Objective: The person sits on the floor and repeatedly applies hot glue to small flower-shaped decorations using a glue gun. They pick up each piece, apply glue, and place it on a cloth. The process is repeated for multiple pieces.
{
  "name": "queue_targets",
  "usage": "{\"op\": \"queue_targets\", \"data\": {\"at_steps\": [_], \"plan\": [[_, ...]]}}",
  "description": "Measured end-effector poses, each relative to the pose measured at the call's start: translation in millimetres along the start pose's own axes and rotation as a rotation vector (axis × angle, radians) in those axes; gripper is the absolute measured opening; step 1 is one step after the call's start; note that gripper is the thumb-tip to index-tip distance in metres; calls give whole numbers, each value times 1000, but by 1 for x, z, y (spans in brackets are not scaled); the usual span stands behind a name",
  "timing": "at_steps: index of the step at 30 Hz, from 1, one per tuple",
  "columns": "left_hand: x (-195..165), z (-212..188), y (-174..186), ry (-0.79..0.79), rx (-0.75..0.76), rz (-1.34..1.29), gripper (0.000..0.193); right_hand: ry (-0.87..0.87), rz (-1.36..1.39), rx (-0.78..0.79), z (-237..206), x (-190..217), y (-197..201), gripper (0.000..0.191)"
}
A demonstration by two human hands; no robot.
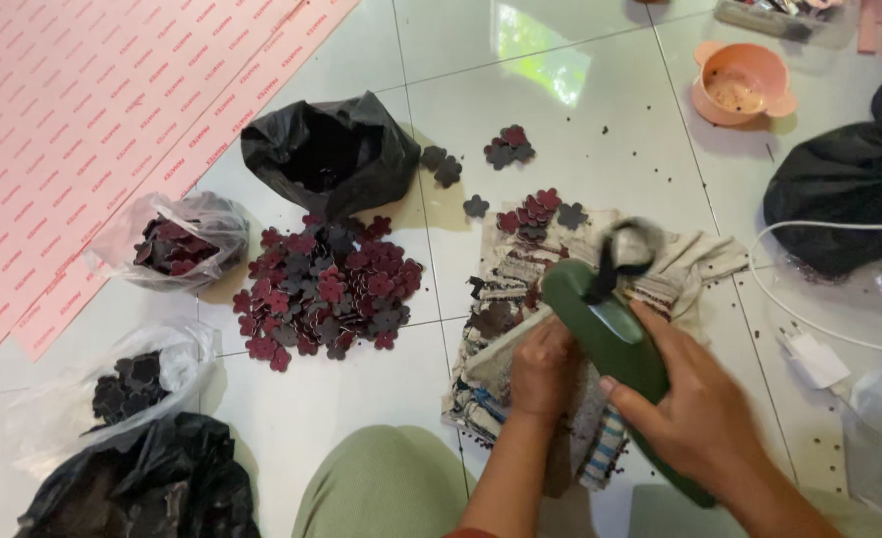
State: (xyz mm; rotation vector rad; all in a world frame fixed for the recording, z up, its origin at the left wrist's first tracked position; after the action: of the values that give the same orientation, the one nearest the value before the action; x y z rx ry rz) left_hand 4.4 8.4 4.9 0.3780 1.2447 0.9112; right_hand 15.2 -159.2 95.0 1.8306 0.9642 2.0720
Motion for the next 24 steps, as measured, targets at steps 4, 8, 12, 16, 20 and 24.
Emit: {"op": "queue_targets", "data": {"at_steps": [4, 8, 12, 16, 20, 24], "plan": [[-4, -1, -1, -12, -89, 5, 31, -155, -24, -127, -11, -10, 11, 83], [-7, 0, -5, -41, -184, 36, 22, -245, -155, -84, -23, -24, 9, 86], [-10, 0, -15, 16, -119, 35, 20, -224, -262, -1, -31, -45, -3, 90], [12, 2, -14, 414, -156, -481, 19, -198, -121, -30, -33, -75, 2, 88], [17, 6, 3, 535, -175, -482, 18, -578, 346, -39, -36, -121, 4, 67], [-24, 11, 11, 218, -54, 251, 22, -466, 354, -222, -17, -129, 17, 57]]}}
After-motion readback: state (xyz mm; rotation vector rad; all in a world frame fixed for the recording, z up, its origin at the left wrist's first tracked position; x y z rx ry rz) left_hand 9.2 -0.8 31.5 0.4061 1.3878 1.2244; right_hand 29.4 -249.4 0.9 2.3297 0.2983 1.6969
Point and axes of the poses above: each hand's wrist, its own z-axis towards the middle knuckle, its own y-axis out of the back of the hand, x = y × z, the point moved 6 cm from there along z, towards the middle knuckle, and after that the axes turned 13 degrees about z, right-handed, at the moved point
